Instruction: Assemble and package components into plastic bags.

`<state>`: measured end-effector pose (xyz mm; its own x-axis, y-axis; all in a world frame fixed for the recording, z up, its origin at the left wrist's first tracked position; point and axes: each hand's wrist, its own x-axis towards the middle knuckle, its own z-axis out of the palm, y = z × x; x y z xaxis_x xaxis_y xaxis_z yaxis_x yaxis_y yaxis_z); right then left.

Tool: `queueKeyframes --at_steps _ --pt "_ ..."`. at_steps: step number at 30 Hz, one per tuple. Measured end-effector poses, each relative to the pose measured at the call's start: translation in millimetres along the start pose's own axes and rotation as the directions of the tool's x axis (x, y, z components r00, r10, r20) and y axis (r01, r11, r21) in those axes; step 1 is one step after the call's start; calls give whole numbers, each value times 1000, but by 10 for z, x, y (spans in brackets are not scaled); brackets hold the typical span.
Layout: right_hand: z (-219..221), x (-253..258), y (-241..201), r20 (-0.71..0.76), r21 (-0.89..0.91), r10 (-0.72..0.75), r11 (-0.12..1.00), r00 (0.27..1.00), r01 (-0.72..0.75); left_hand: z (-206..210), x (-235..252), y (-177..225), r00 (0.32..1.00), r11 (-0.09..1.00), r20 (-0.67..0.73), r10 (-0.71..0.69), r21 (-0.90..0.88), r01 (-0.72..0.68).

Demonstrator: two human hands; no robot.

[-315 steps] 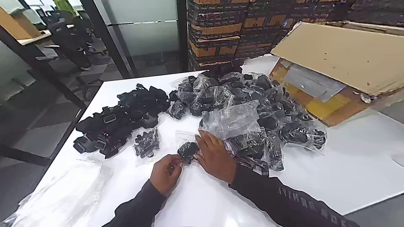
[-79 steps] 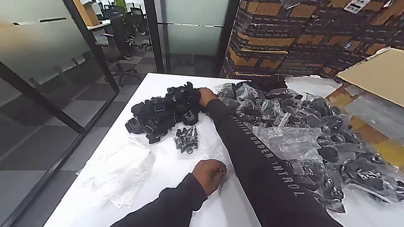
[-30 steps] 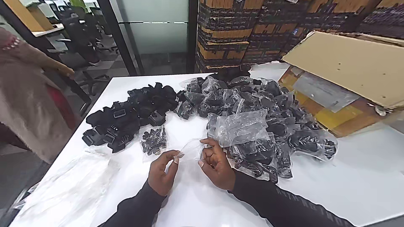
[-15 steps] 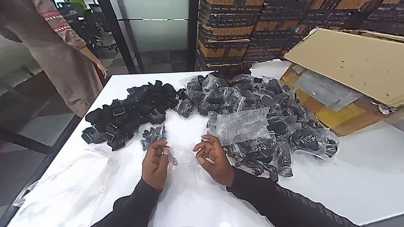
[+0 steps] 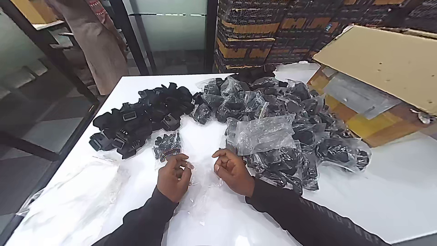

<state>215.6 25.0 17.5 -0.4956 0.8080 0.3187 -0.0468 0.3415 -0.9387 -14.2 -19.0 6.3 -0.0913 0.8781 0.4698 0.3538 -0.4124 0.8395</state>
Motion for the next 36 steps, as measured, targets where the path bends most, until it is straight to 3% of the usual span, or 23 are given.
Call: queueKeyframes --at_steps 5,8,13,19,23,28,36 --pt "-28 -19 31 117 -77 -121 989 986 130 -16 6 -11 999 998 -38 -22 63 24" --pt "9 -45 -18 183 -186 -78 976 980 112 -20 10 -10 998 995 -52 -21 101 26" --pt "28 -29 14 161 -228 -15 972 987 52 -34 16 4 997 991 -46 -56 116 61" --pt "10 5 -9 65 -144 62 988 996 -53 -34 47 55 994 994 -32 -107 -37 106" --pt "-29 14 37 68 -190 31 982 997 -18 -41 52 -32 997 989 27 -79 -121 82" --pt "-67 -1 32 210 -191 64 981 976 -23 -27 55 -90 990 978 119 -72 -185 93" --pt "-35 -17 26 217 -245 99 969 971 -44 -7 -6 -128 951 988 310 -9 -142 56"
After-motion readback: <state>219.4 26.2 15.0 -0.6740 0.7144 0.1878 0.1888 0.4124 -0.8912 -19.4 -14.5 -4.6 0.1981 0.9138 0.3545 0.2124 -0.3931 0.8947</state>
